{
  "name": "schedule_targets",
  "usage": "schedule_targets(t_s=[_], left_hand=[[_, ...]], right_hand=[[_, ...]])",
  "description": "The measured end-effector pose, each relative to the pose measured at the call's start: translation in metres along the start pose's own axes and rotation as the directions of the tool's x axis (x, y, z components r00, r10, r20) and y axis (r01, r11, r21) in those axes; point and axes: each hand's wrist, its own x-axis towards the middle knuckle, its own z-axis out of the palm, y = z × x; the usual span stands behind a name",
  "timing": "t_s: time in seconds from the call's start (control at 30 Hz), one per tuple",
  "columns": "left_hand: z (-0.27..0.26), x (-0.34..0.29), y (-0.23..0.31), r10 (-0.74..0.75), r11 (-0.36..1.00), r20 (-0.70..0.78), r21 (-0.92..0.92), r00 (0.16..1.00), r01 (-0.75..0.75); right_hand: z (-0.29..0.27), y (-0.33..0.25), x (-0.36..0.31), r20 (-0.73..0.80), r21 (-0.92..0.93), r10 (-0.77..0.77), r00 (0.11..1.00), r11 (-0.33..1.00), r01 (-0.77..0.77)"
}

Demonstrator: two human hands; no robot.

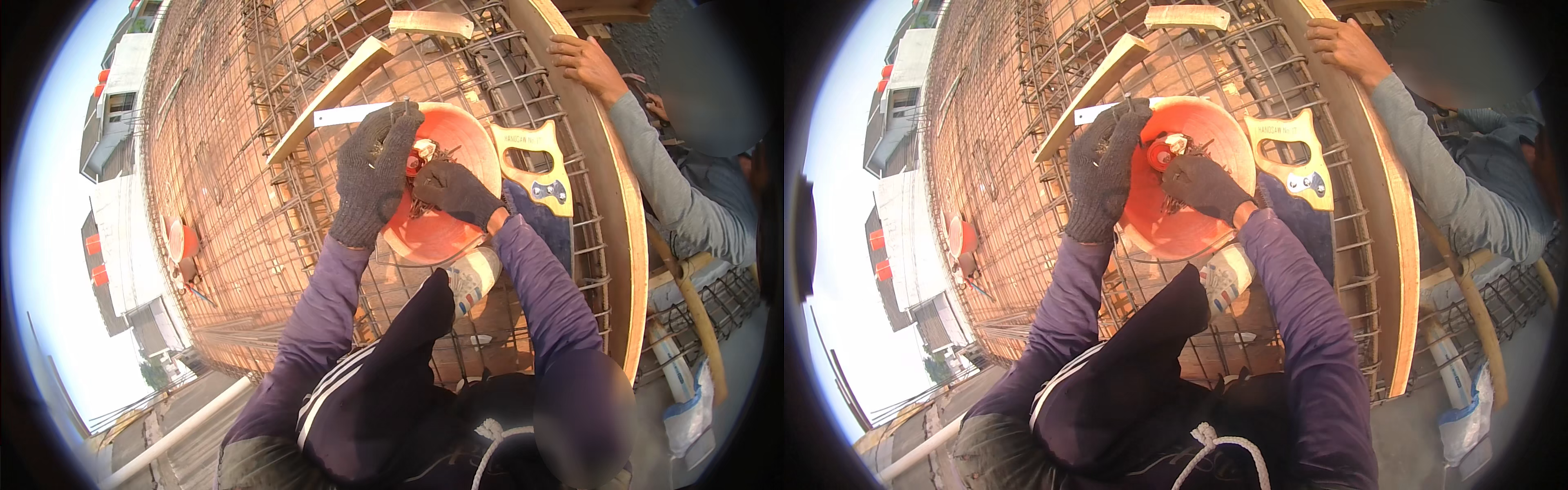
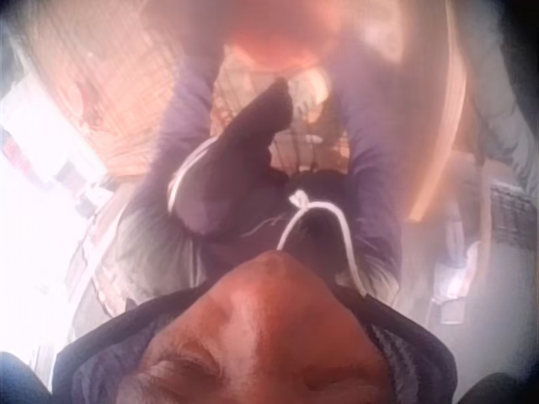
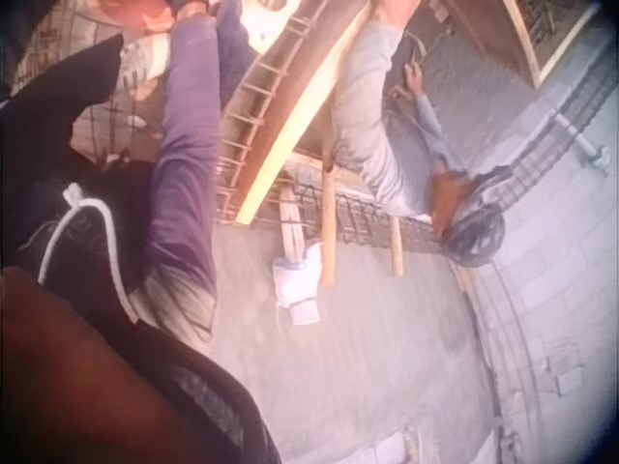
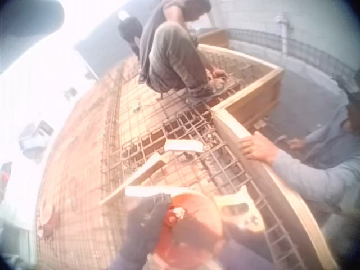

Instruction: The person handles a wooden plank and a hand saw on a rebar grid, then picks up nails from a red bucket and places them back. Other workers are visible nearby assembling wooden formwork around the rebar structure.

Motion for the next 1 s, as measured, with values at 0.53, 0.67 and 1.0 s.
schedule_targets(t_s=[0.53,0.67,1.0], left_hand=[[0.025,0.023,0.031,-0.208,0.669,0.230,-0.676,0.951,0.310],[0.072,0.024,0.034,-0.312,0.092,0.521,-0.816,0.794,0.571],[0.146,0.001,0.019,-0.132,0.180,0.538,-0.813,0.832,0.554]], right_hand=[[0.043,0.028,-0.004,-0.145,-0.875,-0.015,0.989,0.468,-0.121],[0.058,0.061,0.005,-0.169,-0.835,-0.095,0.981,0.543,-0.091],[0.037,0.023,-0.078,-0.308,-0.583,-0.298,0.903,0.810,0.069]])
